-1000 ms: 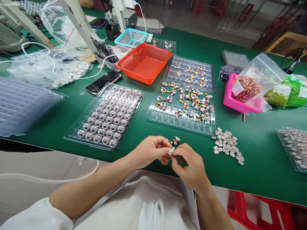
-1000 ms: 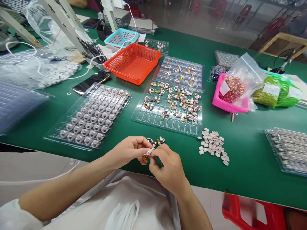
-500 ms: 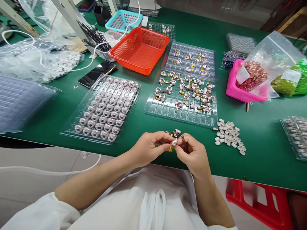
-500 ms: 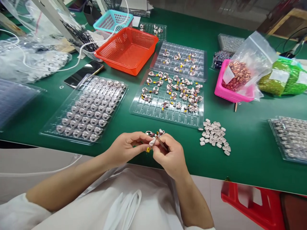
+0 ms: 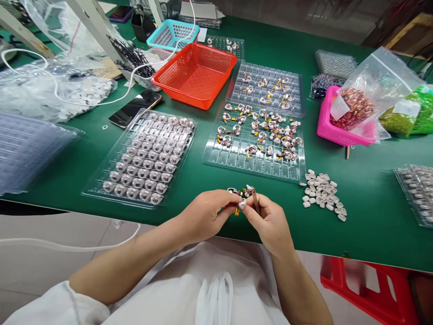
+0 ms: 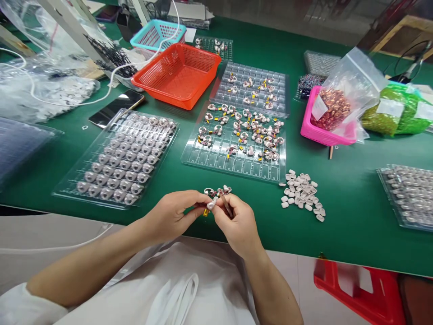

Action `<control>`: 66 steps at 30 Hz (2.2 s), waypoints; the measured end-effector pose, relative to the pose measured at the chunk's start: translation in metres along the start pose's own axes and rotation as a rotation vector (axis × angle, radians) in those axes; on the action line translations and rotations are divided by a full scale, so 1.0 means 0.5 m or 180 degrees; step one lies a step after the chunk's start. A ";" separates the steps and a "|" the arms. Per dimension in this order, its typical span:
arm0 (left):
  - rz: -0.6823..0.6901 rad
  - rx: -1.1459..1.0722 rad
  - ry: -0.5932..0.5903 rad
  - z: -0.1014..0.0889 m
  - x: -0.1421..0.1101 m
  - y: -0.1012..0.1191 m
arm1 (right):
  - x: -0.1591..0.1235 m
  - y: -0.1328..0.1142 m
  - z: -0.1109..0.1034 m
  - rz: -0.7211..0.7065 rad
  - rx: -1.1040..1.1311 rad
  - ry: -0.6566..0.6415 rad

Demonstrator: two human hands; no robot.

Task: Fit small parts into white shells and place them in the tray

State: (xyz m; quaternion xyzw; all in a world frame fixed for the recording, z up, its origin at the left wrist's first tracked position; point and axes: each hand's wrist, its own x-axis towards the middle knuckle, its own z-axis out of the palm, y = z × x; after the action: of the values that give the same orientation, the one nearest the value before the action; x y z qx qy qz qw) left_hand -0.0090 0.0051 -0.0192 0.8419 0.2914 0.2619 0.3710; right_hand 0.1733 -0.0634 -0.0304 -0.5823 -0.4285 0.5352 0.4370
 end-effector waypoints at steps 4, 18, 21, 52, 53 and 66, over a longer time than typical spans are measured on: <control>-0.0017 0.0058 -0.0024 -0.003 0.001 0.000 | -0.002 -0.002 0.001 -0.0093 -0.0185 -0.0011; -0.0176 -0.0011 -0.0157 -0.009 0.002 -0.003 | 0.003 -0.009 -0.005 -0.0248 -0.0490 -0.0143; -0.0294 -0.0084 -0.0187 -0.008 0.002 -0.003 | 0.003 -0.012 -0.007 -0.0316 -0.0569 -0.0147; -0.2596 -0.4237 -0.0283 0.003 0.004 -0.001 | -0.011 0.008 -0.038 -0.2872 -0.2059 0.0033; -0.2661 -0.4328 -0.0367 0.001 0.006 -0.004 | -0.011 0.008 -0.041 -0.2925 -0.2132 -0.0025; -0.2811 -0.4202 -0.0897 -0.018 0.024 0.000 | -0.005 -0.019 -0.066 -0.2975 -0.2466 -0.0594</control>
State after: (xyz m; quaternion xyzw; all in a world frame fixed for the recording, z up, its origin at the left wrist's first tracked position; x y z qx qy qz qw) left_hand -0.0066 0.0177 -0.0114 0.2813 0.3328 0.1006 0.8944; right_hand 0.2055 -0.0650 -0.0190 -0.3999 -0.8383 0.1409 0.3426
